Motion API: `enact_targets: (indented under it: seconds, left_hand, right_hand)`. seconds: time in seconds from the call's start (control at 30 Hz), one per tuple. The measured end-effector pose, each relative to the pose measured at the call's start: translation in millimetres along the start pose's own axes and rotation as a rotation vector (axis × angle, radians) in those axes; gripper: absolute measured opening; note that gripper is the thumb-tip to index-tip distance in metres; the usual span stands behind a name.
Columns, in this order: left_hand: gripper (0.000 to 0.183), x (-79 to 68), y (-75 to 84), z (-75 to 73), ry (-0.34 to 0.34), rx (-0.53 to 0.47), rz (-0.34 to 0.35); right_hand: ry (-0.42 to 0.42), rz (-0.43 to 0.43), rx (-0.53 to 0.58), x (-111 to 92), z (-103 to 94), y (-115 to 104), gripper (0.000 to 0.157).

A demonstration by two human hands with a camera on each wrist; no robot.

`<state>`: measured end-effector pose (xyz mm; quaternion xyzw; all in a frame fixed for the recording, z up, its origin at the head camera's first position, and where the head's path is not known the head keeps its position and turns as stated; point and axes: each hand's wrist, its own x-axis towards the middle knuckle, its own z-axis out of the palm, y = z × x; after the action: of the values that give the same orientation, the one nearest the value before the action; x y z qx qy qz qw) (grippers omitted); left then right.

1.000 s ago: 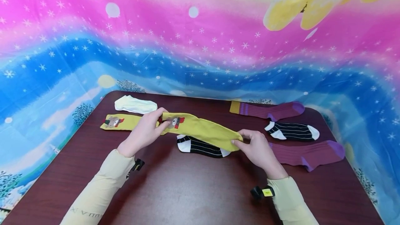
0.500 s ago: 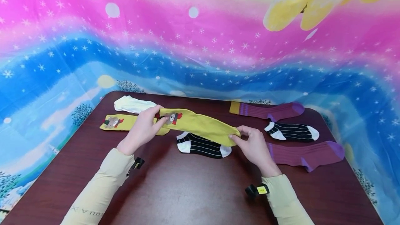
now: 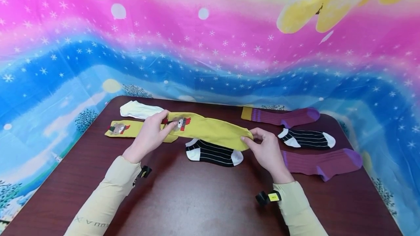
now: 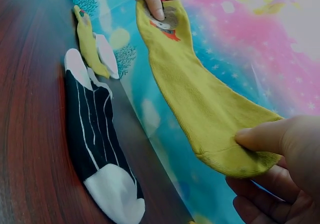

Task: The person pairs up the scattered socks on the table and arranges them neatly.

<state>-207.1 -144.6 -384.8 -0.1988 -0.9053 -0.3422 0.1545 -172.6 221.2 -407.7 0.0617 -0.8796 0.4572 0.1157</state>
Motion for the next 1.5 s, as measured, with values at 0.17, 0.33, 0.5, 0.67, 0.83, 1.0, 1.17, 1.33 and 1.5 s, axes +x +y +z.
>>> enact_targets:
  seconds: [0.17,0.33,0.5,0.67,0.83,1.0,1.17,1.33,1.5]
  left_hand:
    - [0.018,1.1,-0.5,-3.2,0.002,0.005,-0.025]
    - [0.019,1.6,-2.0,-6.5,0.021,0.007,-0.035]
    - [0.020,-0.7,-5.1,-8.8,0.026,0.005,-0.059]
    - [0.021,-1.0,-10.8,-9.7,0.053,0.004,-0.058]
    - [0.021,-0.9,-14.0,-12.2,0.070,0.000,-0.051]
    - [0.017,-2.3,-18.0,-14.2,0.084,0.014,-0.049]
    - [0.018,-2.4,-20.8,-16.2,0.098,0.030,-0.039]
    - [0.018,-1.6,-22.9,-19.3,0.104,0.040,-0.032]
    - [0.020,-1.9,-25.3,-23.1,0.117,0.029,-0.051]
  right_hand:
    - [0.029,-0.001,0.017,3,1.9,-3,0.025]
    - [0.053,0.002,0.049,7,5.3,-7,0.026]
    - [0.047,0.036,0.072,8,9.6,-10,0.029]
    - [0.043,0.039,0.071,10,13.3,-12,0.029]
    - [0.046,0.028,0.071,14,16.5,-13,0.028]
    - [0.041,0.015,0.078,16,20.3,-15,0.027]
    - [0.016,0.013,0.080,17,23.2,-17,0.028]
    - [0.006,0.010,0.083,19,26.0,-18,0.027]
    - [-0.005,-0.007,0.096,22,29.3,-21,0.026]
